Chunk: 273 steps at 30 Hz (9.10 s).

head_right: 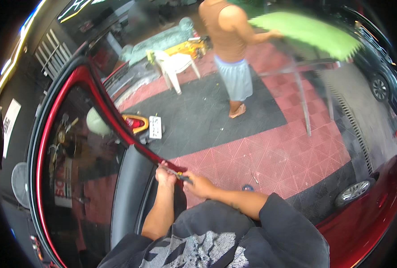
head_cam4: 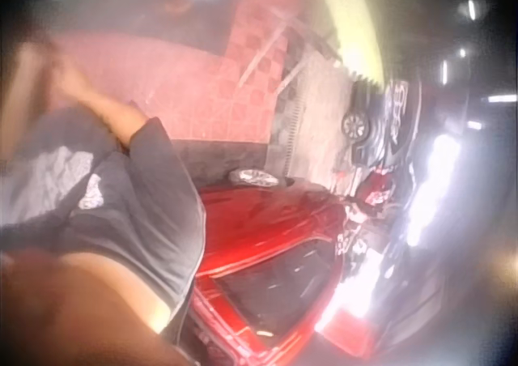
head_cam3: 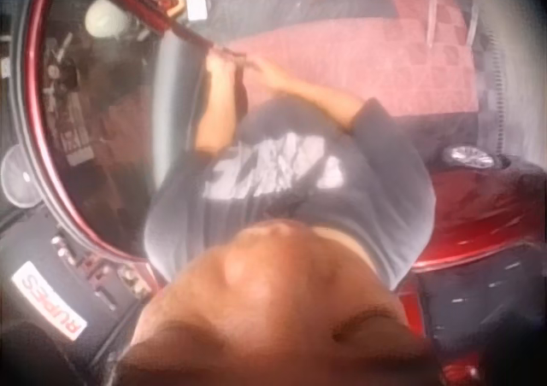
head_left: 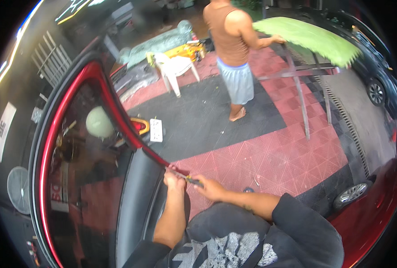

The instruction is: The person uses a screwdriver to remove screws from a car door panel, detaches the panel, and then reattaches it by aligning the clips and tightening the screws. The task involves handling the door panel and using a screwdriver throughout.

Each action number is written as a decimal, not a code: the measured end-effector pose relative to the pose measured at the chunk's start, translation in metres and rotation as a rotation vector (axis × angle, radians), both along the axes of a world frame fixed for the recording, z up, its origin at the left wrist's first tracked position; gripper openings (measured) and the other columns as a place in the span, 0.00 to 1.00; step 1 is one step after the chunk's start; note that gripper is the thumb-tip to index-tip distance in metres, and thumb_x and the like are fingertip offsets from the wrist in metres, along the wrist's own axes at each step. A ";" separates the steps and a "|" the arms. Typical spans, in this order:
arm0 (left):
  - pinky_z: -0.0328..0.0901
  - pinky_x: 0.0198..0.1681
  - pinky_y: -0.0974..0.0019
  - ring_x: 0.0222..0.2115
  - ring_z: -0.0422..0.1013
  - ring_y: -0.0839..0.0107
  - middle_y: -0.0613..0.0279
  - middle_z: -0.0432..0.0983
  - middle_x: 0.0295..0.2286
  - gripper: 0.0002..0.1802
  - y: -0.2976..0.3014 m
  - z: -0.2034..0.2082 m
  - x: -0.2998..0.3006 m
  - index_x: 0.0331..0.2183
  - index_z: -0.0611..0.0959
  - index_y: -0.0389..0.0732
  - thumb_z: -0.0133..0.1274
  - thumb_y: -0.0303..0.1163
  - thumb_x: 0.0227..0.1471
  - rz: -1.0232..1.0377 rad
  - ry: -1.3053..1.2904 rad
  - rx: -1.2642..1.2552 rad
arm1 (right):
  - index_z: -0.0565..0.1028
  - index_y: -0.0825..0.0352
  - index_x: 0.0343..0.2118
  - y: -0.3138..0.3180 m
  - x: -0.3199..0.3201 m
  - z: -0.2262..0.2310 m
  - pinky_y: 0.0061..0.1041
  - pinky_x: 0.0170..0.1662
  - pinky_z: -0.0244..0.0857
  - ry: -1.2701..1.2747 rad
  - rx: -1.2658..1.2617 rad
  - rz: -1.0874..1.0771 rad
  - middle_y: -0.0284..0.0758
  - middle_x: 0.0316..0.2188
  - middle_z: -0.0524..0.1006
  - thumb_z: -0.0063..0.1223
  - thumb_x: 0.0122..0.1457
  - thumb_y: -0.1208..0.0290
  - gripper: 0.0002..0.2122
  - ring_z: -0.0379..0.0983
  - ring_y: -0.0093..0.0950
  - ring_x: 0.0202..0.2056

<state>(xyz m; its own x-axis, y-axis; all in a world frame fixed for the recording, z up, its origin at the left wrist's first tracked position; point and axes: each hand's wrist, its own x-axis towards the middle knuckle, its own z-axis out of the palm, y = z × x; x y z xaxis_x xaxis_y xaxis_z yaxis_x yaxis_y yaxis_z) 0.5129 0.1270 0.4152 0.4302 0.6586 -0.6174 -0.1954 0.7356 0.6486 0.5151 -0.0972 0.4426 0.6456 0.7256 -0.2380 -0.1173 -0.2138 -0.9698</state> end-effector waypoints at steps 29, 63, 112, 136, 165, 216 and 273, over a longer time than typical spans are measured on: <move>0.58 0.18 0.73 0.20 0.67 0.77 0.63 0.76 0.32 0.08 0.002 -0.005 0.008 0.43 0.79 0.40 0.48 0.32 0.68 0.005 0.159 0.122 | 0.70 0.59 0.59 0.007 0.012 0.006 0.31 0.20 0.66 -0.430 -0.050 -0.050 0.40 0.35 0.77 0.57 0.65 0.67 0.20 0.74 0.28 0.21; 0.63 0.29 0.70 0.27 0.66 0.73 0.52 0.77 0.40 0.14 -0.045 -0.038 -0.089 0.44 0.79 0.35 0.46 0.22 0.56 -0.073 0.142 -0.090 | 0.72 0.63 0.58 -0.229 0.094 -0.070 0.21 0.15 0.50 0.671 -0.187 -0.373 0.31 0.28 0.75 0.53 0.71 0.63 0.17 0.61 0.18 0.14; 0.68 0.61 0.45 0.55 0.74 0.46 0.40 0.79 0.49 0.27 -0.328 0.021 -0.464 0.48 0.79 0.28 0.39 0.45 0.71 0.749 -0.971 0.048 | 0.68 0.68 0.63 -0.168 -0.147 0.052 0.12 0.19 0.56 0.207 -0.237 0.856 0.34 0.33 0.76 0.49 0.73 0.71 0.18 0.64 0.13 0.21; 0.53 0.72 0.42 0.68 0.57 0.43 0.32 0.62 0.64 0.38 -0.337 0.058 -0.426 0.61 0.67 0.23 0.42 0.50 0.67 0.632 -0.979 0.036 | 0.77 0.67 0.43 -0.128 -0.236 0.088 0.33 0.43 0.76 -0.698 0.426 1.005 0.41 0.38 0.83 0.65 0.53 0.78 0.14 0.84 0.39 0.39; 0.61 0.69 0.45 0.66 0.63 0.49 0.41 0.65 0.64 0.30 -0.246 0.065 -0.359 0.64 0.65 0.31 0.40 0.28 0.61 0.737 -0.723 0.004 | 0.79 0.61 0.41 0.011 -0.172 0.066 0.35 0.39 0.76 -0.694 0.515 1.264 0.35 0.36 0.84 0.69 0.49 0.73 0.15 0.83 0.37 0.38; 0.63 0.29 0.75 0.24 0.63 0.83 0.63 0.82 0.41 0.18 -0.042 -0.005 -0.394 0.56 0.80 0.36 0.54 0.24 0.65 0.293 -0.439 -0.005 | 0.81 0.61 0.39 0.064 -0.126 0.091 0.41 0.34 0.72 -0.998 -0.274 0.852 0.37 0.29 0.83 0.64 0.58 0.45 0.21 0.82 0.42 0.30; 0.53 0.21 0.77 0.20 0.58 0.83 0.66 0.84 0.36 0.28 -0.035 -0.046 -0.303 0.65 0.68 0.44 0.47 0.31 0.64 0.043 -0.138 -0.090 | 0.82 0.63 0.40 0.172 -0.148 0.099 0.46 0.42 0.74 -1.389 -0.370 1.080 0.43 0.34 0.83 0.62 0.58 0.63 0.11 0.82 0.46 0.36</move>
<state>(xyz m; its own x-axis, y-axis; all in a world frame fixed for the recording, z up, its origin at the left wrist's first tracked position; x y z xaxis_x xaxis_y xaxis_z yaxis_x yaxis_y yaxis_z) 0.2097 0.0922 0.3691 0.4877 0.6228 -0.6118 -0.3105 0.7787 0.5452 0.3668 0.0749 0.5419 -0.1802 0.9584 -0.2213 0.9806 0.1575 -0.1163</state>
